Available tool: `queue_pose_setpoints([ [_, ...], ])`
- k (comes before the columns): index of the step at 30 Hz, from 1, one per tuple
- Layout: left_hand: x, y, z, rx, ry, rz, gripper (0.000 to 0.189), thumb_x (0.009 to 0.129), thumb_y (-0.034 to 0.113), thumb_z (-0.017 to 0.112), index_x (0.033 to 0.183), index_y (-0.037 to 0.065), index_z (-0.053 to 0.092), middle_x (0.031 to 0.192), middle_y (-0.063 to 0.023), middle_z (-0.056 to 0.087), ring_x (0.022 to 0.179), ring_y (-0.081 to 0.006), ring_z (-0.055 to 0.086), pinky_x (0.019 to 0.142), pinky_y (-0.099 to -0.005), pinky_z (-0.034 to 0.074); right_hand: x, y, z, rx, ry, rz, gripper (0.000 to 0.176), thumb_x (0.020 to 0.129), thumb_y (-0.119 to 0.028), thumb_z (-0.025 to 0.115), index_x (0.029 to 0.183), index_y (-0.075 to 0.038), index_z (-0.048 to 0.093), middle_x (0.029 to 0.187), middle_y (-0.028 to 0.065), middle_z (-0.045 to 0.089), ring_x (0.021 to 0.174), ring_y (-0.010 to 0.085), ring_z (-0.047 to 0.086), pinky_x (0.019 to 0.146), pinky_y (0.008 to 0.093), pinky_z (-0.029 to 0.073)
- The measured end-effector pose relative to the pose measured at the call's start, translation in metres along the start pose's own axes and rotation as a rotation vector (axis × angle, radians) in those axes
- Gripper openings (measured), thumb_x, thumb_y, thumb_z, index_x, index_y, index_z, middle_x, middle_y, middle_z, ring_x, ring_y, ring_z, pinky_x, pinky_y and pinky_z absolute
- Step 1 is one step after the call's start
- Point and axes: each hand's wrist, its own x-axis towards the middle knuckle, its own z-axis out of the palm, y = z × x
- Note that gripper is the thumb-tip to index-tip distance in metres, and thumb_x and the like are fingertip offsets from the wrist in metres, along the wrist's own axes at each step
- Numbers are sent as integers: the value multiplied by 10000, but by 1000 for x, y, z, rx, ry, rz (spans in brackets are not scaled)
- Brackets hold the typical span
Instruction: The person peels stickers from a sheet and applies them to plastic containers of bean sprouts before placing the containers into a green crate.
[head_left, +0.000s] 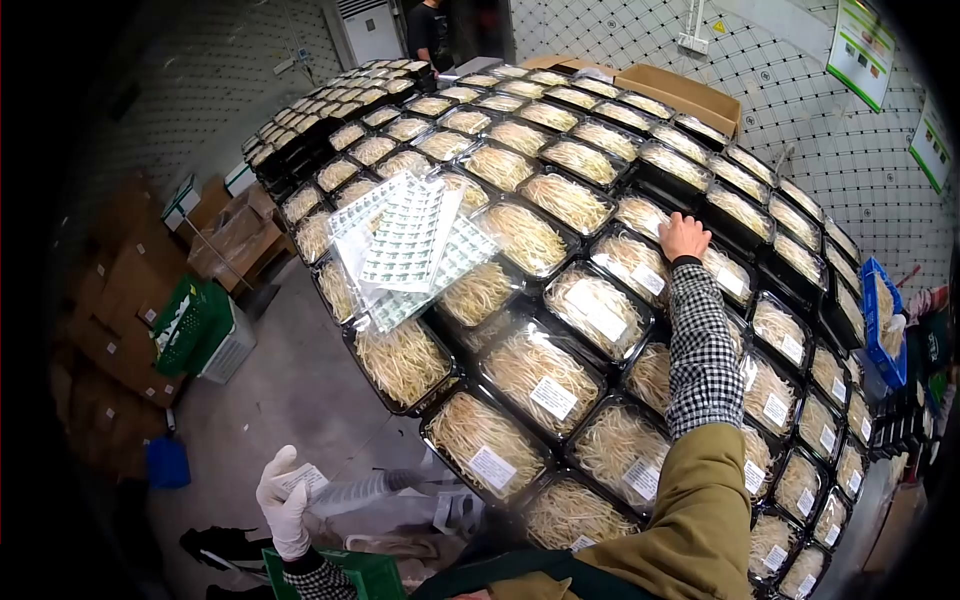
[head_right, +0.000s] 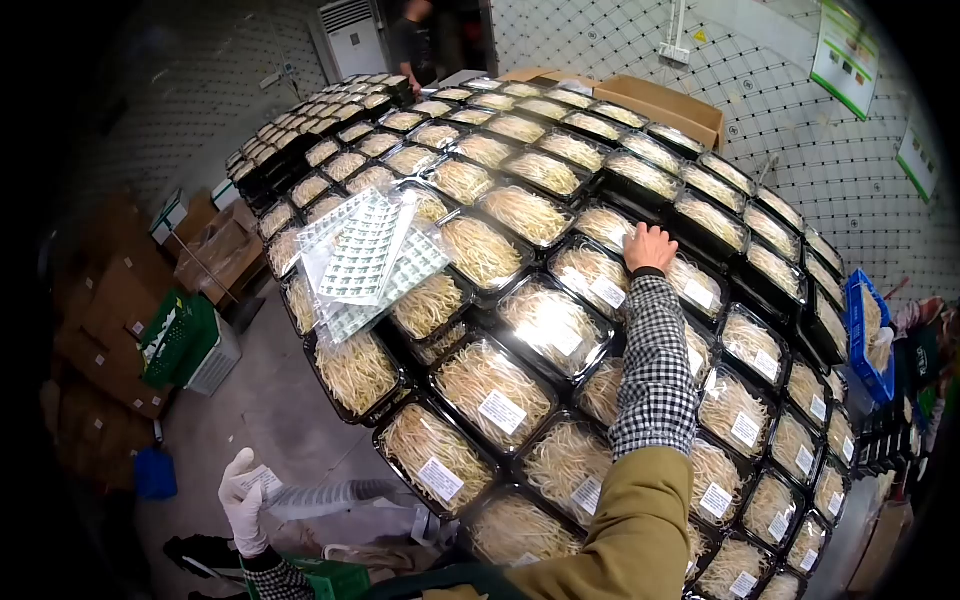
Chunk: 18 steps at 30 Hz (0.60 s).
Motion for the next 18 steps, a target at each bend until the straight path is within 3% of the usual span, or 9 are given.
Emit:
queue_pose_setpoints([
  [2, 1, 12, -6, -10, -5, -35, 386, 793, 85, 681, 1152, -32, 602, 1020, -63, 645, 858, -152, 625, 781, -257, 494, -15, 15, 17, -58, -32, -57, 234, 790, -249, 639, 995, -136, 634, 1031, 92, 612, 1003, 285, 558, 815, 445, 405],
  [3, 14, -28, 24, -79, -12, 6, 337, 796, 77, 678, 1108, -37, 621, 998, -59, 649, 847, -144, 622, 768, -247, 488, 46, 31, -1, -125, 121, -122, 295, 746, -237, 690, 1030, -173, 641, 1034, 72, 610, 1013, 275, 554, 823, 444, 407],
  [5, 16, -19, 6, 32, -70, -44, 242, 802, 60, 670, 1020, -45, 657, 953, -51, 657, 823, -128, 616, 741, -229, 475, 18, 32, -1, -90, 65, -127, 382, 677, -286, 757, 1036, -207, 655, 1048, 49, 601, 1032, 262, 534, 838, 440, 407],
  [6, 20, -2, 12, 115, -105, 129, 165, 817, 31, 653, 960, -49, 675, 914, -43, 668, 802, -113, 607, 718, -211, 460, 5, 30, -5, -49, 23, -105, 377, 677, -260, 762, 1035, -202, 661, 1046, 54, 597, 1038, 268, 531, 834, 439, 408],
  [9, 29, -17, 8, -13, -178, -63, 153, 834, 17, 628, 963, -51, 673, 881, -40, 675, 777, -98, 602, 707, -202, 457, -18, 9, -39, 187, 125, -205, 336, 764, -195, 708, 1087, -147, 628, 1024, 77, 587, 1016, 282, 534, 826, 424, 426],
  [11, 37, -27, 12, 65, -182, -88, 142, 849, 22, 611, 947, -58, 675, 856, -33, 677, 757, -80, 593, 691, -194, 451, -41, -5, -59, 403, 135, -380, 307, 816, -174, 657, 1099, -66, 605, 1027, 117, 607, 954, 312, 567, 821, 409, 460],
  [12, 38, -26, 18, -19, -176, -144, 135, 856, 43, 610, 918, -57, 677, 832, -29, 673, 747, -74, 586, 685, -200, 454, -59, -16, -76, 541, 18, -408, 301, 819, -164, 656, 1091, -49, 603, 1019, 125, 614, 905, 302, 584, 790, 393, 475],
  [14, 52, -75, 6, 102, -192, -89, 130, 864, 61, 609, 898, -45, 677, 841, -37, 678, 766, -79, 593, 704, -225, 476, -105, -39, -113, 746, -153, -481, 294, 820, -127, 660, 1088, -23, 598, 989, 129, 621, 765, 260, 607, 690, 349, 503],
  [18, 77, -157, -4, 193, -316, -117, 162, 875, 126, 623, 860, -27, 676, 794, -4, 667, 738, -54, 568, 657, -219, 459, -198, -64, -184, 745, -310, -640, 247, 838, -69, 636, 1079, -24, 605, 939, 101, 618, 654, 197, 556, 624, 307, 474],
])
